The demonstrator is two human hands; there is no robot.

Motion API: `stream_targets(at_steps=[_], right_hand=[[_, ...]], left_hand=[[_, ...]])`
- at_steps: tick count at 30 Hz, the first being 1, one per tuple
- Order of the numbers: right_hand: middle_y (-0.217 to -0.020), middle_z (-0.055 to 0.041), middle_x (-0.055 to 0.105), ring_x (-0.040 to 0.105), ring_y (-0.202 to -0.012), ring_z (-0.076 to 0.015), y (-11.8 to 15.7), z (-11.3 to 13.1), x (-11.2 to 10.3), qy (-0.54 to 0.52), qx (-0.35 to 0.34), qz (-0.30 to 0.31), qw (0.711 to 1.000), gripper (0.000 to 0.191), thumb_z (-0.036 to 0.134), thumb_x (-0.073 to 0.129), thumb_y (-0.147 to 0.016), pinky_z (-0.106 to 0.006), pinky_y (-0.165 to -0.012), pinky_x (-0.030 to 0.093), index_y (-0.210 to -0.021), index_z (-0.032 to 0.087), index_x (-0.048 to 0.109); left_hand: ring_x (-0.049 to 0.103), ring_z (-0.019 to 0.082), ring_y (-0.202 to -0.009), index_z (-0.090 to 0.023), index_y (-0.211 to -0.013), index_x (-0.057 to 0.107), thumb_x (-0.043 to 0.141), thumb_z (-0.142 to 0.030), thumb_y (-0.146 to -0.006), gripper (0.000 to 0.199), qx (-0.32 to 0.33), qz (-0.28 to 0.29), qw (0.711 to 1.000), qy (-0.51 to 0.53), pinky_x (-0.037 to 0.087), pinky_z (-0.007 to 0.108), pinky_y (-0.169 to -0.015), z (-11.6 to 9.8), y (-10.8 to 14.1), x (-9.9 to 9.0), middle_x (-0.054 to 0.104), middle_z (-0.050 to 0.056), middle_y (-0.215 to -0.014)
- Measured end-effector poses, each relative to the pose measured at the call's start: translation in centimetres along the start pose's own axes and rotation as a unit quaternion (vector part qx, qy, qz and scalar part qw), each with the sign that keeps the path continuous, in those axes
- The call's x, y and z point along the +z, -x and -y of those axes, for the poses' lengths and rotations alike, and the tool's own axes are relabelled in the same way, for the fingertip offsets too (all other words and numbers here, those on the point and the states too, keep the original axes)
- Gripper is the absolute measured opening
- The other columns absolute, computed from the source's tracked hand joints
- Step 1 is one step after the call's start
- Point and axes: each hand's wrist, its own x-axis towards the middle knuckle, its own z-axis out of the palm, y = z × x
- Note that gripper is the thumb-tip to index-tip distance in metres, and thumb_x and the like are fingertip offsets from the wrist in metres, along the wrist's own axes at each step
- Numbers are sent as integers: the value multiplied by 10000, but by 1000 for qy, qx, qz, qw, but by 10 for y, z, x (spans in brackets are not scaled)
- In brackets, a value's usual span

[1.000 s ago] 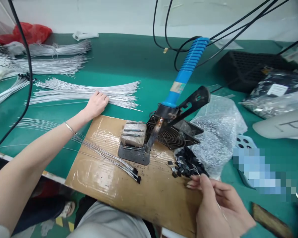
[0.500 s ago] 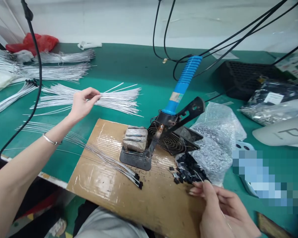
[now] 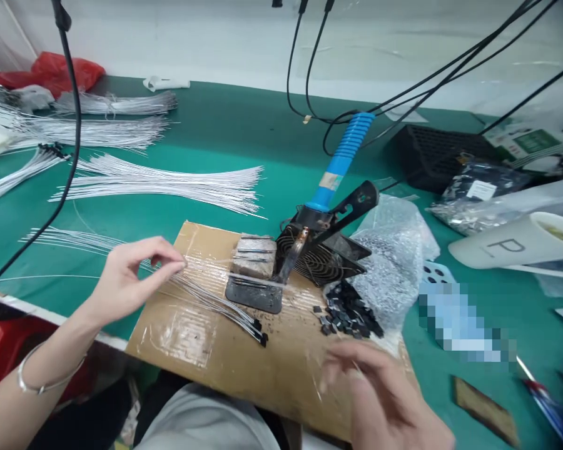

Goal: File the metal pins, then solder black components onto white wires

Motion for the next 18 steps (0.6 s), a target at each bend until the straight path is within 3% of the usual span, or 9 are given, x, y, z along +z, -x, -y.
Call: stream_targets(at_steps=[3,5,9,15,18], right_hand=[[-835,-12,659,598,-669,-133,2,14,17,-19,-39,69,997,197,442,743,-895,-268,-669,523,-920,247,758],[-776,3,647,583,-658,-126,-1,16,21,-2,-78,88,993,101,333,742,-907,-252,-645,500,-857,246,739],[-684,17,618,561,-621,-121,-7,13,19,9,-130,125,984,140,206,726,-909,-231,-561,447,-775,234,699],[-649,16,581,519,-583,-119,2,8,16,-12,-21,88,996,188,305,731,-915,-241,-536,410,-753,218,686],[-652,5,593,526,-594,-126,4,4,11,-5,-13,80,997,214,341,775,-878,-237,-538,435,-727,212,695]], left_hand=[[673,146,-753,-220,-912,733,703,-112,-938,116,25,44,999,2,505,275,-714,-6,14,12,752,-3,-833],[668,132,-740,-208,-909,723,689,-100,-947,119,34,63,997,5,500,258,-711,-10,18,17,750,-4,-823],[650,125,-717,-192,-905,714,657,-110,-969,119,36,84,996,5,488,250,-690,-15,20,20,740,-1,-800],[645,141,-739,-183,-933,713,619,-132,-995,123,42,111,993,-17,482,264,-695,-19,22,21,739,16,-811],[633,139,-709,-180,-925,710,617,-136,-995,124,47,120,991,-28,473,266,-678,-25,20,20,735,14,-790]])
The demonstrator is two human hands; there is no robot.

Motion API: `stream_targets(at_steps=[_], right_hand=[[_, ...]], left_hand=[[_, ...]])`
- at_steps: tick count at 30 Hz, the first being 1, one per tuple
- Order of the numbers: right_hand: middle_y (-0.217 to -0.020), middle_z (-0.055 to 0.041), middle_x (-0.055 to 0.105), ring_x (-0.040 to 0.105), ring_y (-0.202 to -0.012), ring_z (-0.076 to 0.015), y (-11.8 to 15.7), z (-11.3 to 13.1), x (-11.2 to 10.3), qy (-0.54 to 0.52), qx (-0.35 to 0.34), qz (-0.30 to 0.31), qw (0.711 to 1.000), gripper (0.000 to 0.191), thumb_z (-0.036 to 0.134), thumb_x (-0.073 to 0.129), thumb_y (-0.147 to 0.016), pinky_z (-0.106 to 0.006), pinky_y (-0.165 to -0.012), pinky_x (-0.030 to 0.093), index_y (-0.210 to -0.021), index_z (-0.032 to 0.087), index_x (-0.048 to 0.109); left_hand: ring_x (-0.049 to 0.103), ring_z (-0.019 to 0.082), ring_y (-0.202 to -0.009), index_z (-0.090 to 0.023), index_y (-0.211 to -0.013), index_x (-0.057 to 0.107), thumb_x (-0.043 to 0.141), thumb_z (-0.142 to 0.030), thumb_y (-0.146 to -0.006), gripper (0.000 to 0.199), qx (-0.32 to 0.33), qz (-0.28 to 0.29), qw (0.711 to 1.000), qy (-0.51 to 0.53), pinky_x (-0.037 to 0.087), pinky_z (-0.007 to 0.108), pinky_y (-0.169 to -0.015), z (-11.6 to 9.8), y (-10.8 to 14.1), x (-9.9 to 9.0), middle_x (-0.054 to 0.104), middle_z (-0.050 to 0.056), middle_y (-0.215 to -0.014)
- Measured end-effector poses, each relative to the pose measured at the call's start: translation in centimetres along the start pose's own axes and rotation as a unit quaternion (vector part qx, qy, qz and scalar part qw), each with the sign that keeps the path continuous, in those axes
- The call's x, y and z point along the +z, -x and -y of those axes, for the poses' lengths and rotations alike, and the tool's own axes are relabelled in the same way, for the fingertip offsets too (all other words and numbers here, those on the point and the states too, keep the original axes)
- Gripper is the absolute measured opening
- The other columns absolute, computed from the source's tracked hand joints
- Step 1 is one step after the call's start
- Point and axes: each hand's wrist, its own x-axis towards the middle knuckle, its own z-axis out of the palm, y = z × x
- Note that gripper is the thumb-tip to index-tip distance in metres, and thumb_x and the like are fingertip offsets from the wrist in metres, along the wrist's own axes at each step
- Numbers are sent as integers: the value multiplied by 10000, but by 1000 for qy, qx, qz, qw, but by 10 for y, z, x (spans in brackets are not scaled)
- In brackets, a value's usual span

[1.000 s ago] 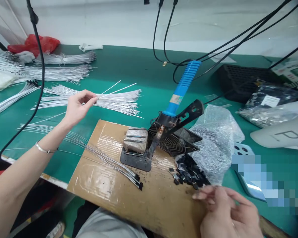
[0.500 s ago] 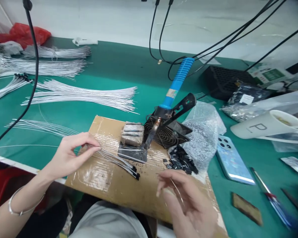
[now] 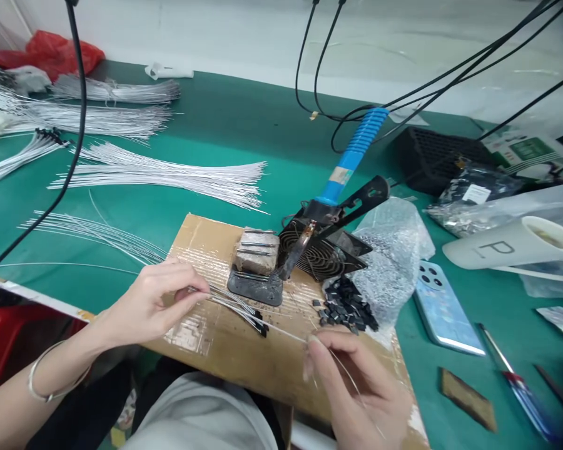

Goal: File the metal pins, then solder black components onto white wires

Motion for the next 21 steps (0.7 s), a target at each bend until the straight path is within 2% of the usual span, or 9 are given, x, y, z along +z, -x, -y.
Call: stream_targets(at_steps=[2,6,8,10,12,14,16,18,21], right_hand=[[-631,6,576,522,-596,-125,1,-3,-1,-6,11,4,1000,258,359,796,-862,-231,-532,428,-691,208,677],[-573,37,516,480,-511,-94,6,-8,5,-66,88,18,994,346,382,775,-892,-220,-479,380,-656,198,600],[-533,52,495,465,-455,-86,8,-11,10,-92,91,29,991,344,365,744,-922,-213,-438,375,-663,199,590],[-541,43,536,510,-454,-98,10,-16,12,-74,30,23,997,251,285,734,-926,-217,-429,412,-710,202,637],[-605,19,630,594,-511,-132,11,-21,10,-14,-100,4,995,100,154,753,-876,-259,-488,496,-810,215,711],[-693,1,714,661,-576,-169,13,-23,7,43,-230,-6,972,233,47,770,-801,-313,-548,553,-930,241,757],[-742,-3,750,688,-592,-186,14,-23,6,62,-297,2,953,340,4,772,-759,-334,-551,566,-990,253,767],[-725,3,743,676,-570,-175,16,-20,8,43,-281,6,959,307,4,757,-770,-318,-525,548,-957,247,761],[-625,20,686,623,-522,-145,20,-19,16,-13,-178,3,984,183,47,733,-831,-287,-509,512,-829,230,734]], left_hand=[[633,137,-704,-178,-925,705,608,-119,-993,132,12,-2,1000,-4,473,267,-686,-4,-2,0,735,13,-790],[643,147,-719,-172,-940,696,578,-67,-988,165,53,-9,998,-33,457,287,-690,-14,-5,6,731,20,-797],[642,162,-729,-165,-945,699,571,-58,-982,170,66,-6,996,-63,440,307,-687,-19,-6,9,728,30,-797],[636,171,-731,-159,-933,697,561,-62,-981,173,63,-2,994,-85,433,330,-713,-22,-8,9,724,33,-791],[624,168,-707,-167,-905,694,557,-97,-989,176,32,19,996,-77,432,341,-731,-23,-14,4,724,24,-775],[605,161,-656,-189,-861,704,582,-175,-995,182,-26,78,996,-31,432,326,-681,-20,-22,-5,725,10,-745],[592,158,-618,-204,-825,730,620,-261,-989,206,-83,151,984,35,403,297,-577,-16,-32,-14,722,5,-712],[601,155,-624,-211,-829,744,637,-295,-987,209,-103,179,976,75,389,278,-540,-13,-40,-19,734,3,-729],[635,154,-662,-211,-867,750,624,-264,-991,184,-85,170,979,80,421,271,-576,-13,-43,-16,752,6,-783]])
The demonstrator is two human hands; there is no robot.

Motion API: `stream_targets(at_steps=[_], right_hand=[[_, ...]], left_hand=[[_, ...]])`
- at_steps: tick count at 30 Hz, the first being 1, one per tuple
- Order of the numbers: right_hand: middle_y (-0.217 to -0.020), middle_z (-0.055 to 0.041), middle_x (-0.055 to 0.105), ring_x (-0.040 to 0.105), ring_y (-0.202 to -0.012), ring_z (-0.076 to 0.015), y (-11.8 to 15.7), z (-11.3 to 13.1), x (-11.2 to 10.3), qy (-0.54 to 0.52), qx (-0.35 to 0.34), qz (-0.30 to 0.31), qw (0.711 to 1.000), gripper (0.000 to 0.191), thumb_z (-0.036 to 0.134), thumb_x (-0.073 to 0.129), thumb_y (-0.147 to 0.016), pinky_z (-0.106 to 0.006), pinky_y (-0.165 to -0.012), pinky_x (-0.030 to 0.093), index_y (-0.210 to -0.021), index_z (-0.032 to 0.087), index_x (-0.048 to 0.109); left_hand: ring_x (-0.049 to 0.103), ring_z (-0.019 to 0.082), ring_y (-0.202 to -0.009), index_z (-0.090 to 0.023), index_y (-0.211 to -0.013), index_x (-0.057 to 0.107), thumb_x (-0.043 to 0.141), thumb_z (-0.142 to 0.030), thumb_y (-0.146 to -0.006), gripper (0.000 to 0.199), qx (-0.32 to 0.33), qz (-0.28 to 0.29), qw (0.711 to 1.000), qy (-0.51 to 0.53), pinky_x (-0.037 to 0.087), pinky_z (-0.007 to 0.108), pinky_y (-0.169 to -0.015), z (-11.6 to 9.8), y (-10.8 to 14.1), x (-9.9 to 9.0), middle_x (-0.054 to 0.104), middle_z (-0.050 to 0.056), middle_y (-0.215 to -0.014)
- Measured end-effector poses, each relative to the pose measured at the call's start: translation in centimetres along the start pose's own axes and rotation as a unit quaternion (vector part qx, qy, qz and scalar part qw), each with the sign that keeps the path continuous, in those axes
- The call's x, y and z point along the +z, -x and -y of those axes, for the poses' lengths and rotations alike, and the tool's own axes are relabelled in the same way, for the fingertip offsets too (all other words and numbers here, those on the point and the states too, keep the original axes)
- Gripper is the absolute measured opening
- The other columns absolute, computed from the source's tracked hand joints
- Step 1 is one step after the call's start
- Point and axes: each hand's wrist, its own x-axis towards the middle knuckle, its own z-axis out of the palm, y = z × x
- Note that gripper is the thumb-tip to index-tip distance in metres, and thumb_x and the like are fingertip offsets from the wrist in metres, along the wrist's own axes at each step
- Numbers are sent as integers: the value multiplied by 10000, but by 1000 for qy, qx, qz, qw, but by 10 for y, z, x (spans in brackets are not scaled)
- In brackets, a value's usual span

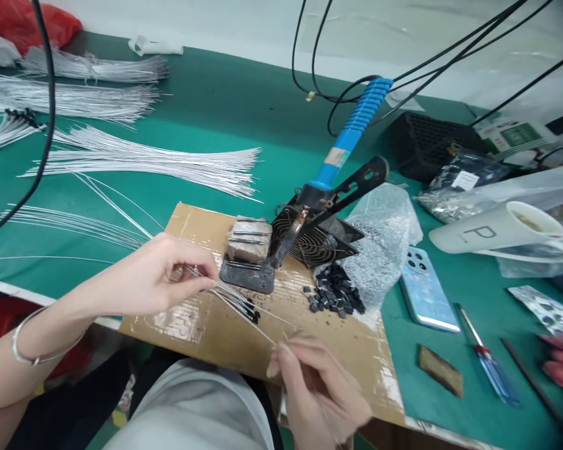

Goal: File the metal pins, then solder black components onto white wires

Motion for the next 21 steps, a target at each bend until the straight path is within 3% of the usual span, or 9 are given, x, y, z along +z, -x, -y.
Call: stream_targets(at_steps=[4,7,11,15,18,21], right_hand=[[-569,23,640,606,-485,-122,6,-5,8,-85,136,-15,987,163,128,757,-869,-228,-453,487,-730,204,721],[-586,35,633,571,-397,-100,7,-11,9,-152,175,-21,973,142,154,755,-884,-199,-362,457,-750,195,728],[-599,36,628,542,-340,-93,4,-15,8,-189,184,-7,965,162,186,722,-918,-183,-293,414,-756,193,719],[-597,30,618,543,-379,-91,0,-13,7,-195,180,-2,964,174,174,705,-926,-185,-325,415,-754,193,715],[-568,22,587,556,-485,-113,-3,-9,4,-132,145,9,981,195,161,684,-933,-215,-422,442,-743,198,701],[-615,11,597,558,-572,-129,-5,-7,1,-43,94,39,994,167,123,670,-924,-247,-506,448,-783,207,699]], left_hand=[[604,143,-621,-204,-873,752,600,-245,-991,196,-4,4,1000,7,420,268,-565,-3,3,11,722,5,-744],[553,136,-587,-202,-832,743,609,-247,-974,201,-22,11,999,27,385,264,-528,-4,4,15,685,-4,-690],[535,137,-593,-185,-788,723,624,-230,-947,192,-35,26,997,64,379,265,-531,-3,2,17,672,2,-667],[525,130,-600,-187,-783,698,629,-212,-942,175,-45,43,995,83,376,255,-538,0,0,17,655,-8,-670],[523,132,-593,-191,-786,690,612,-221,-951,184,-49,44,996,64,376,253,-532,1,1,18,646,-11,-661],[566,145,-598,-204,-958,723,596,-240,-968,132,-55,18,998,-2,404,265,-546,-4,4,27,698,0,-730]])
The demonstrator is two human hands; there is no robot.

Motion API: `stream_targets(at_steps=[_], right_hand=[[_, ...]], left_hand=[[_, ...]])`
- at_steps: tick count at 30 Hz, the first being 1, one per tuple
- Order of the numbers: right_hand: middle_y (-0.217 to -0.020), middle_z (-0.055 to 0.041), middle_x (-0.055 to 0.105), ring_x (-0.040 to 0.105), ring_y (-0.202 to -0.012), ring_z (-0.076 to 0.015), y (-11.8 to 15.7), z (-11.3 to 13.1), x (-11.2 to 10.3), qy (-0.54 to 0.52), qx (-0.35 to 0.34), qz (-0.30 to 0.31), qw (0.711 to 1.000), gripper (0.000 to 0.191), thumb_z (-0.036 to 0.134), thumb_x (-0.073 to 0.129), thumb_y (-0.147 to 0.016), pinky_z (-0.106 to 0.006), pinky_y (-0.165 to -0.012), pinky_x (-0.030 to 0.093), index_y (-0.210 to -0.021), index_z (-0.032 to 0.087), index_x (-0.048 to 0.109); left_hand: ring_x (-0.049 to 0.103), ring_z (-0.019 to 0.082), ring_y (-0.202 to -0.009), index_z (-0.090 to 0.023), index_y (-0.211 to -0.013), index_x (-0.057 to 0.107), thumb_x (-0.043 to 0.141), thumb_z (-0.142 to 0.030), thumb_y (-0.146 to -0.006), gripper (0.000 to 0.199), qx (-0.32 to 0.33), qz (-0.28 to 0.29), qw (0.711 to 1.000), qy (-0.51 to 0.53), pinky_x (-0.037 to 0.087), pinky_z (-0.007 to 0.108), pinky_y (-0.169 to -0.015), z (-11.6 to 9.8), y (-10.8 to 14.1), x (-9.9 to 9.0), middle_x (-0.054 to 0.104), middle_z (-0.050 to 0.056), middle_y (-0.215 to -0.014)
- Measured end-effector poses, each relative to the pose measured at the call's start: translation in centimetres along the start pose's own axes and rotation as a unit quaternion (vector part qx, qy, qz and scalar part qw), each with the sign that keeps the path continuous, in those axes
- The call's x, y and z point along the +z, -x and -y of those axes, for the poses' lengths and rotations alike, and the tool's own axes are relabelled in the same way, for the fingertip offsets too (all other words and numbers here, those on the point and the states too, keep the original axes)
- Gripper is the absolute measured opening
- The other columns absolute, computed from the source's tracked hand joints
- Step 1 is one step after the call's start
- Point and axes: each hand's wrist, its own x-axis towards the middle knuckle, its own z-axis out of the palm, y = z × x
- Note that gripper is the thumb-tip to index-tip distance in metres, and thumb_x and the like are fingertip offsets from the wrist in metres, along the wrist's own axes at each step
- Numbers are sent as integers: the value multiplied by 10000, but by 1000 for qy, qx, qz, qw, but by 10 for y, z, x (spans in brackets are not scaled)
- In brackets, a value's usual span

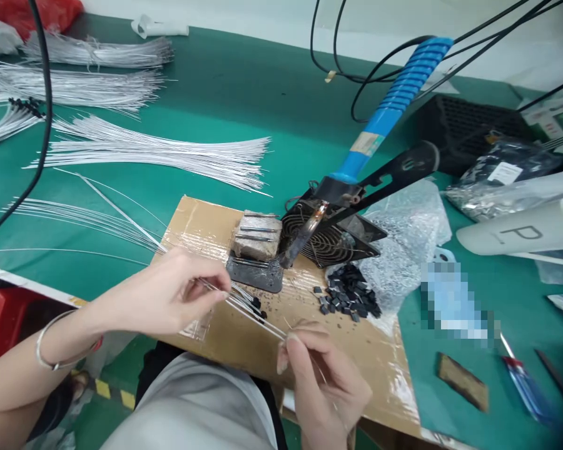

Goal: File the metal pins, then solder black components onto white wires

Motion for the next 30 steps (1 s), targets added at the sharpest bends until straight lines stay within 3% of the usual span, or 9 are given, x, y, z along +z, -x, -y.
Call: stream_targets(at_steps=[4,6,9,14,21,26,28,30], right_hand=[[-737,-8,658,601,-642,-135,0,-5,-3,70,-46,50,995,154,60,670,-896,-258,-557,462,-885,211,701],[-750,-9,659,602,-637,-132,0,-10,-4,77,-51,67,994,160,54,661,-900,-252,-546,454,-911,210,695],[-736,0,650,595,-614,-125,0,-14,-5,90,-45,72,992,138,81,658,-917,-243,-527,444,-901,214,689],[-703,12,640,578,-601,-122,-3,-11,-3,89,20,52,994,125,152,673,-944,-247,-554,444,-839,220,685],[-648,18,616,569,-571,-112,-12,-15,-5,34,76,95,992,224,227,617,-1000,-235,-542,437,-791,209,693],[-729,-47,720,664,-579,-173,-19,-22,-6,-147,200,6,969,601,578,320,-1066,-290,-487,542,-948,205,776],[-694,-46,717,647,-533,-163,-21,-24,-6,-164,216,-13,962,639,598,307,-1064,-279,-458,531,-909,204,785],[-638,-26,681,616,-502,-136,-21,-24,-5,-138,215,-21,967,551,532,405,-1071,-251,-470,511,-867,201,795]], left_hand=[[678,209,-832,-204,-1235,656,593,-233,-976,269,59,-11,997,-39,514,326,-761,-11,-1,30,750,48,-958],[676,220,-910,-179,-1189,656,525,-156,-981,247,94,-6,995,-21,519,340,-814,-15,-5,47,743,72,-1004],[649,203,-850,-181,-1050,669,487,-111,-983,206,91,-25,995,20,508,334,-792,-15,-13,63,732,59,-915],[554,172,-646,-225,-904,667,571,-166,-975,133,49,-45,996,59,448,324,-682,-10,-24,65,623,-20,-631],[461,124,-582,-214,-840,649,565,-233,-987,171,-42,-2,984,175,329,263,-515,-2,-30,70,600,-22,-693],[385,103,-539,-188,-821,657,590,-278,-978,193,-84,-31,967,239,272,249,-476,0,-35,72,561,-38,-649],[385,100,-538,-183,-810,656,612,-270,-962,181,-92,-41,962,254,273,244,-472,0,-37,72,566,-36,-652],[404,98,-546,-183,-806,661,632,-255,-950,164,-93,-56,958,267,287,238,-477,0,-39,71,582,-33,-661]])
